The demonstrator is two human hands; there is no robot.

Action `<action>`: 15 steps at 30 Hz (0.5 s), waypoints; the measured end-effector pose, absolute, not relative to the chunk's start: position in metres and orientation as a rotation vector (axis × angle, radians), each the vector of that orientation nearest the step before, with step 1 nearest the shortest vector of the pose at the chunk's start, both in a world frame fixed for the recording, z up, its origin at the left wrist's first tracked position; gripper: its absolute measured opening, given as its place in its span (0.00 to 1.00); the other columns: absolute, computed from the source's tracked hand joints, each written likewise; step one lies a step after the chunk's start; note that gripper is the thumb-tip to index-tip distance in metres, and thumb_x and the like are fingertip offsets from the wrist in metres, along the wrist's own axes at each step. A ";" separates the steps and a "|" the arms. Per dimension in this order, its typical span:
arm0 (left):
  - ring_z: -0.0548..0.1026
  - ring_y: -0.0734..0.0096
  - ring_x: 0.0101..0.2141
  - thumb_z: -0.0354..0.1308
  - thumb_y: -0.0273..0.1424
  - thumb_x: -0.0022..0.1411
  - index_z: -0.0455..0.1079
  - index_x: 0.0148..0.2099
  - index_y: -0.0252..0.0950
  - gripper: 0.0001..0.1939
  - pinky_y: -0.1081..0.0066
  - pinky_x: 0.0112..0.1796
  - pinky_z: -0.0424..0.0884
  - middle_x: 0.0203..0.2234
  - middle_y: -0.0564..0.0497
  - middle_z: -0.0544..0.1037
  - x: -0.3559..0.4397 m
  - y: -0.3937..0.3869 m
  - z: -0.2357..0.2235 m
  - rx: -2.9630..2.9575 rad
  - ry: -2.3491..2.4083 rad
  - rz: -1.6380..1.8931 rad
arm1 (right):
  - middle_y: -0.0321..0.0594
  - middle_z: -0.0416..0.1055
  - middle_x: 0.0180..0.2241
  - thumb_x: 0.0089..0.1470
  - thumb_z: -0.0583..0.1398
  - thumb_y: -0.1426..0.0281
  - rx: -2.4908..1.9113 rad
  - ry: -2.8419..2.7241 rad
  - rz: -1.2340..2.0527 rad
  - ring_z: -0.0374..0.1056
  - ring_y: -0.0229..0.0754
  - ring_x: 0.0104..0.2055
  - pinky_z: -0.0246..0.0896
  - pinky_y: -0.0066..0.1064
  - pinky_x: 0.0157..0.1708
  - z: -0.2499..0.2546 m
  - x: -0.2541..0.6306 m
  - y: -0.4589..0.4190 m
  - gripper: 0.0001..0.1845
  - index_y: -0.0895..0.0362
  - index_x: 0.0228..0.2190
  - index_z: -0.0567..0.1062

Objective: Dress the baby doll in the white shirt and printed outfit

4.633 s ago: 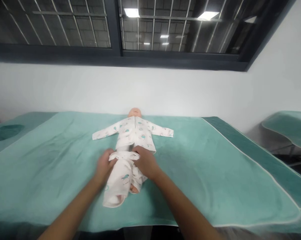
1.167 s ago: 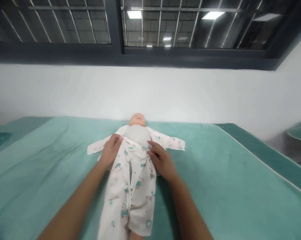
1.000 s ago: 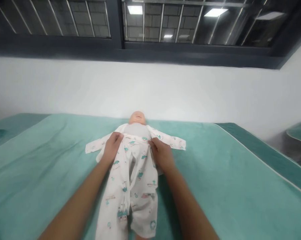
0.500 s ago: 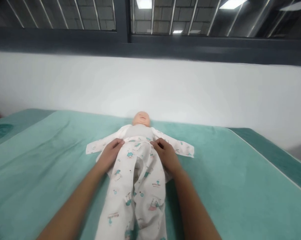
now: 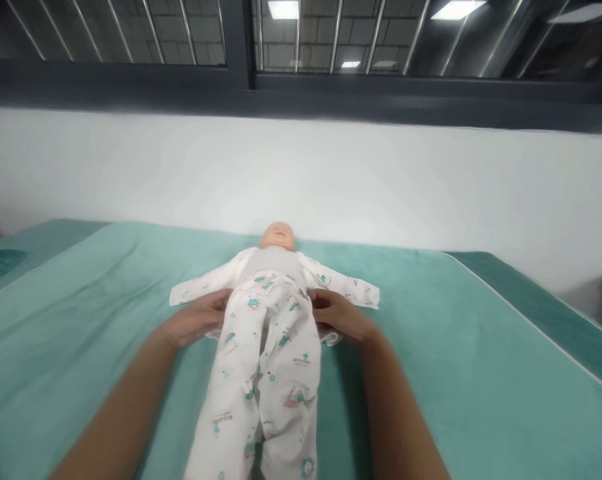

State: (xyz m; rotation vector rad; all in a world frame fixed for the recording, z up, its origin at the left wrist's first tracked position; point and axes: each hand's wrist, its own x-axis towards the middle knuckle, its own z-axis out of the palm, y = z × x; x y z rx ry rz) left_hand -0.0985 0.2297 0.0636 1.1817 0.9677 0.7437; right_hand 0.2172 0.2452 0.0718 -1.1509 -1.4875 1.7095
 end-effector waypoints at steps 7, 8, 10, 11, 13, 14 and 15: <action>0.77 0.60 0.41 0.65 0.23 0.45 0.74 0.48 0.36 0.25 0.66 0.41 0.72 0.42 0.46 0.80 -0.094 0.233 0.053 0.978 0.882 0.922 | 0.39 0.75 0.32 0.44 0.69 0.66 -0.951 -1.270 1.775 0.70 0.42 0.31 0.66 0.32 0.30 0.067 0.204 0.242 0.15 0.55 0.37 0.77; 0.77 0.59 0.42 0.65 0.24 0.45 0.74 0.48 0.35 0.23 0.65 0.42 0.72 0.42 0.46 0.80 -0.093 0.233 0.052 0.961 0.860 0.953 | 0.39 0.76 0.33 0.44 0.68 0.66 -0.939 -1.248 1.763 0.71 0.42 0.32 0.66 0.33 0.32 0.066 0.203 0.242 0.15 0.55 0.37 0.77; 0.77 0.58 0.43 0.66 0.25 0.45 0.75 0.45 0.34 0.21 0.65 0.42 0.72 0.42 0.45 0.80 -0.091 0.233 0.053 0.946 0.847 0.999 | 0.38 0.75 0.31 0.44 0.68 0.66 -0.954 -1.232 1.724 0.70 0.42 0.32 0.66 0.33 0.32 0.064 0.200 0.243 0.14 0.54 0.35 0.77; 0.77 0.58 0.43 0.67 0.26 0.45 0.75 0.45 0.34 0.21 0.66 0.42 0.72 0.42 0.45 0.80 -0.090 0.233 0.053 0.944 0.857 1.012 | 0.37 0.75 0.30 0.43 0.68 0.66 -0.976 -1.230 1.702 0.70 0.42 0.31 0.65 0.33 0.31 0.062 0.200 0.244 0.13 0.55 0.34 0.76; 0.77 0.60 0.41 0.67 0.28 0.46 0.75 0.44 0.34 0.19 0.67 0.40 0.72 0.40 0.46 0.80 -0.088 0.233 0.054 0.944 0.898 1.026 | 0.35 0.73 0.26 0.43 0.69 0.64 -1.017 -1.229 1.653 0.67 0.40 0.28 0.63 0.31 0.27 0.057 0.200 0.247 0.13 0.55 0.31 0.75; 0.77 0.61 0.40 0.67 0.29 0.47 0.75 0.43 0.34 0.18 0.68 0.39 0.72 0.38 0.47 0.80 -0.087 0.233 0.055 0.947 0.924 1.028 | 0.34 0.71 0.25 0.43 0.69 0.63 -1.030 -1.227 1.628 0.66 0.39 0.26 0.62 0.30 0.26 0.054 0.199 0.249 0.13 0.55 0.30 0.74; 0.77 0.62 0.38 0.67 0.31 0.47 0.74 0.42 0.34 0.17 0.68 0.37 0.72 0.36 0.47 0.80 -0.086 0.233 0.055 0.956 0.949 1.029 | 0.33 0.70 0.24 0.43 0.68 0.62 -1.038 -1.230 1.608 0.65 0.38 0.26 0.60 0.29 0.25 0.052 0.199 0.250 0.13 0.55 0.29 0.73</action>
